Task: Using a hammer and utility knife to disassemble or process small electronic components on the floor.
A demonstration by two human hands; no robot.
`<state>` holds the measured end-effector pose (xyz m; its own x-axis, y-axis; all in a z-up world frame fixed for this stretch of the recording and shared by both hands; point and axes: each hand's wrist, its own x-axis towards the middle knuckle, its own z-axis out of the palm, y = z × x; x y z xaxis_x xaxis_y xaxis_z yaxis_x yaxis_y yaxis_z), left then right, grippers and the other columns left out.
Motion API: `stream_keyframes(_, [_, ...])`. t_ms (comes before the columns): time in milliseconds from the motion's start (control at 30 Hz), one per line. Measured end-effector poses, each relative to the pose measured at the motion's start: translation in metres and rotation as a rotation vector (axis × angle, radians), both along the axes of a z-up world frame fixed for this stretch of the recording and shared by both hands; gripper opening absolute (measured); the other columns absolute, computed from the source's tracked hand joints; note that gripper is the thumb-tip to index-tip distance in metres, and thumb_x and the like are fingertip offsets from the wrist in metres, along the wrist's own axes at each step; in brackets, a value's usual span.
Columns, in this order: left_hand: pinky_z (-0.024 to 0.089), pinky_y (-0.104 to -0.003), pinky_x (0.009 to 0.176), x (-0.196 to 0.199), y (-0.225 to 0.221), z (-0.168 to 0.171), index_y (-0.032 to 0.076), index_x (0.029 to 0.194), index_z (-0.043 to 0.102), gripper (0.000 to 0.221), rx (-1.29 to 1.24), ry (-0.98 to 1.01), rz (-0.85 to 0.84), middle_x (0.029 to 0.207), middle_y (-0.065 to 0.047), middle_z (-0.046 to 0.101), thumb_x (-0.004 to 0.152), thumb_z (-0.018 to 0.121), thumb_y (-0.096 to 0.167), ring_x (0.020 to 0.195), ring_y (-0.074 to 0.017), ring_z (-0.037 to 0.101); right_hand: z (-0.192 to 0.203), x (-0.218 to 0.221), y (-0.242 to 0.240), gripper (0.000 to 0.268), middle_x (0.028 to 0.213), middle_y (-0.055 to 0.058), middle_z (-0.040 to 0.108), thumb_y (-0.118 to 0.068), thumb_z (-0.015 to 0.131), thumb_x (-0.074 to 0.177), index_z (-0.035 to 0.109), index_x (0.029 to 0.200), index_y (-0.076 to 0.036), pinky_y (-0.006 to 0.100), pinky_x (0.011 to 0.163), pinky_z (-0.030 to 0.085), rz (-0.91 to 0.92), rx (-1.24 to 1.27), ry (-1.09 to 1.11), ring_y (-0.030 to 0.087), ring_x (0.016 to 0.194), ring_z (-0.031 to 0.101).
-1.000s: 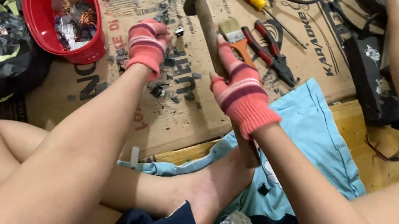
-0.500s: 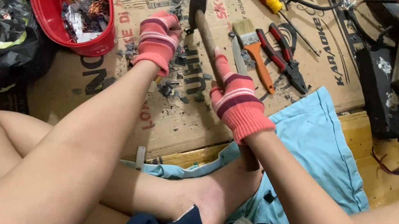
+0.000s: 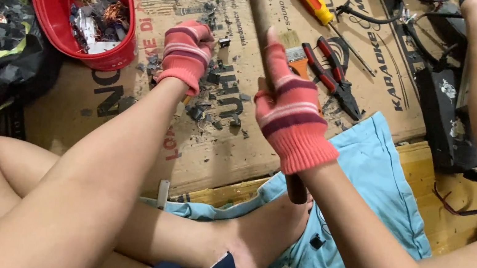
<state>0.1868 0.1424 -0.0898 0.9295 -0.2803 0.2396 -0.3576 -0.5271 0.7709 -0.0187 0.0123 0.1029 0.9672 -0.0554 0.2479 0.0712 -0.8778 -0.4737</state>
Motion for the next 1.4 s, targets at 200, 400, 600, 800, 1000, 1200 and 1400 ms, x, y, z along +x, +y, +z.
stream_keyframes(200, [0.057, -0.027, 0.074, 0.001, 0.002, 0.000, 0.014, 0.095, 0.077, 0.015, 0.024, 0.021, 0.016, 0.086, 0.001, 0.075, 0.083, 0.070, 0.009, 0.074, -0.0142, 0.065, -0.001, -0.002, 0.003, 0.074, 0.082, 0.002, 0.065, 0.005, 0.055, 0.085, 0.046, 0.150, -0.029, 0.027, 0.045, 0.055, -0.265, 0.089, 0.586, 0.014, 0.052, 0.056])
stream_keyframes(400, [0.057, -0.028, 0.075, 0.002, 0.004, -0.006, 0.016, 0.096, 0.077, 0.015, 0.058, 0.050, 0.000, 0.088, 0.001, 0.075, 0.084, 0.070, 0.011, 0.077, -0.0148, 0.065, 0.013, -0.003, -0.008, 0.069, 0.100, 0.008, 0.075, -0.001, 0.057, 0.088, 0.041, 0.153, -0.016, 0.028, 0.051, 0.053, -0.123, 0.191, 0.056, 0.015, 0.061, 0.061])
stream_keyframes(600, [0.057, -0.029, 0.077, 0.005, 0.001, 0.005, 0.018, 0.097, 0.077, 0.015, 0.089, 0.052, 0.027, 0.089, 0.002, 0.075, 0.084, 0.070, 0.014, 0.080, -0.0154, 0.066, -0.026, 0.000, 0.006, 0.081, 0.128, 0.004, 0.071, 0.008, 0.053, 0.082, 0.040, 0.154, -0.024, 0.025, 0.048, 0.053, -0.212, 0.258, 0.479, 0.013, 0.054, 0.057])
stream_keyframes(800, [0.058, -0.030, 0.078, 0.007, -0.003, 0.003, 0.019, 0.098, 0.076, 0.015, 0.111, 0.082, 0.020, 0.091, 0.002, 0.075, 0.085, 0.070, 0.017, 0.082, -0.0160, 0.066, 0.051, 0.003, 0.002, 0.062, 0.146, 0.010, 0.059, -0.011, 0.059, 0.095, 0.042, 0.152, -0.028, 0.038, 0.120, 0.035, -0.371, 0.420, 0.276, 0.022, 0.134, 0.058])
stream_keyframes(1000, [0.058, -0.031, 0.080, 0.005, -0.001, 0.000, 0.021, 0.099, 0.076, 0.015, 0.149, 0.111, 0.041, 0.093, 0.002, 0.075, 0.085, 0.070, 0.019, 0.085, -0.0166, 0.066, -0.028, 0.007, 0.015, 0.037, 0.078, 0.000, 0.061, -0.016, 0.056, 0.099, 0.068, 0.133, -0.022, 0.033, 0.055, 0.042, -0.383, 0.447, 0.588, 0.013, 0.057, 0.046])
stream_keyframes(1200, [0.058, -0.032, 0.082, 0.012, -0.002, -0.002, 0.023, 0.100, 0.076, 0.015, 0.175, 0.134, 0.018, 0.094, 0.002, 0.074, 0.086, 0.070, 0.022, 0.088, -0.0172, 0.067, -0.008, -0.005, -0.013, 0.071, 0.154, 0.010, 0.050, -0.021, 0.061, 0.089, 0.037, 0.156, -0.025, 0.036, 0.124, 0.030, -0.066, -0.273, 0.458, 0.019, 0.141, 0.046])
stream_keyframes(1400, [0.058, -0.033, 0.083, 0.014, 0.000, -0.001, 0.025, 0.101, 0.076, 0.015, 0.212, 0.157, 0.031, 0.096, 0.003, 0.074, 0.086, 0.070, 0.024, 0.090, -0.0178, 0.067, -0.022, 0.004, 0.002, 0.085, 0.074, 0.000, 0.065, 0.009, 0.059, 0.089, 0.030, 0.160, -0.028, 0.030, 0.047, 0.047, -0.034, 0.025, -0.136, 0.011, 0.056, 0.054])
